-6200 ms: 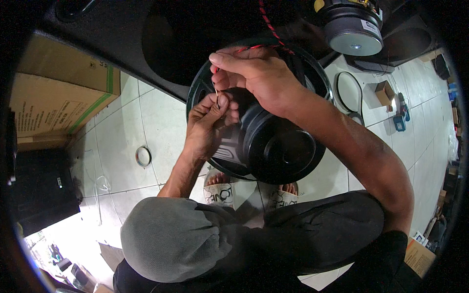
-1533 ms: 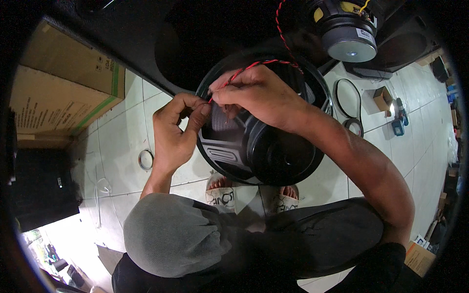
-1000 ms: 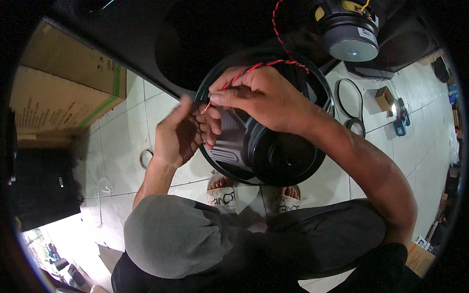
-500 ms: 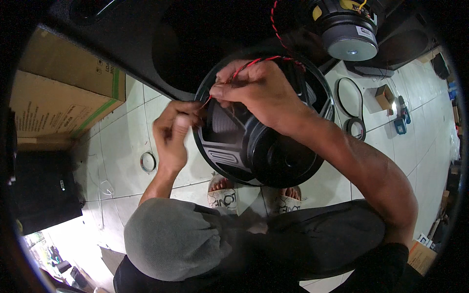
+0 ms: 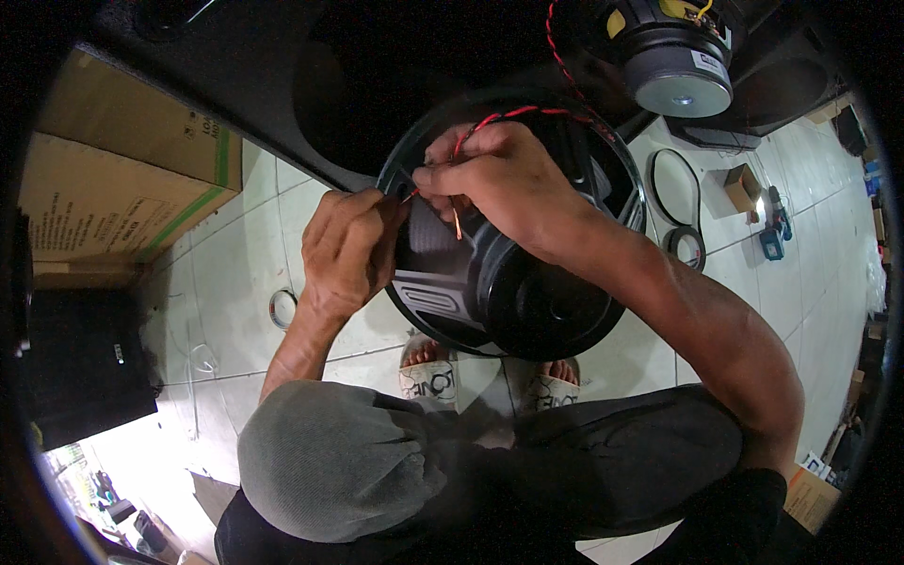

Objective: The person connects wires to a speaker terminal, secures the connections with electrical tape, and installs the speaker into a cabinet. They repeat the process for a second speaker, twisting wires and taping them before placing the speaker into the enclosure.

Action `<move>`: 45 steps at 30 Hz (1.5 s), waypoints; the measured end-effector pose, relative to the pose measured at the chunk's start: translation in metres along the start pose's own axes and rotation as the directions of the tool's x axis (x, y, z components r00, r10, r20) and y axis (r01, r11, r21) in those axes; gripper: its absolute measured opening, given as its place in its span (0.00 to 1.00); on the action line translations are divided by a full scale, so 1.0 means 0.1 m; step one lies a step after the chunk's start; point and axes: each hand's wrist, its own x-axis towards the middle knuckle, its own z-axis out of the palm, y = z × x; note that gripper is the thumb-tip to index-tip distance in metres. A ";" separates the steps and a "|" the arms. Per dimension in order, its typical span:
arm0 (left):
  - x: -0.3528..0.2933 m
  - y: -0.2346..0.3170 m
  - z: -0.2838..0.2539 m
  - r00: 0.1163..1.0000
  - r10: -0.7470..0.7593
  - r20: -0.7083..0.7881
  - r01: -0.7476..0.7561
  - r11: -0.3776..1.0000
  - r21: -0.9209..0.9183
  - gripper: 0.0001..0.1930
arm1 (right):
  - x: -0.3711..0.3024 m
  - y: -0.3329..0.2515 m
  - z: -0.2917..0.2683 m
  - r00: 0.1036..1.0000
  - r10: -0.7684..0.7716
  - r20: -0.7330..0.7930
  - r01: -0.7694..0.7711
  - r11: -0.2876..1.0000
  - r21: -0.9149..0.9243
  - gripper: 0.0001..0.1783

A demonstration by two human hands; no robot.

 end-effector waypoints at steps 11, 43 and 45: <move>0.03 0.13 -0.01 0.615 -0.550 0.565 0.689 0.028 -0.724 0.07 | 0.00 -0.02 0.02 0.983 -0.183 -0.021 0.174 0.960 -0.219 0.11; -0.03 0.09 0.17 0.643 -0.676 0.360 0.689 0.304 -0.658 0.18 | 0.07 0.10 -0.02 0.962 -0.193 -0.194 0.188 0.981 -0.049 0.13; -0.01 0.15 0.27 0.619 -0.584 0.526 0.630 -0.032 -0.776 0.16 | 0.08 0.11 -0.01 0.971 -0.181 -0.156 0.184 0.983 0.008 0.13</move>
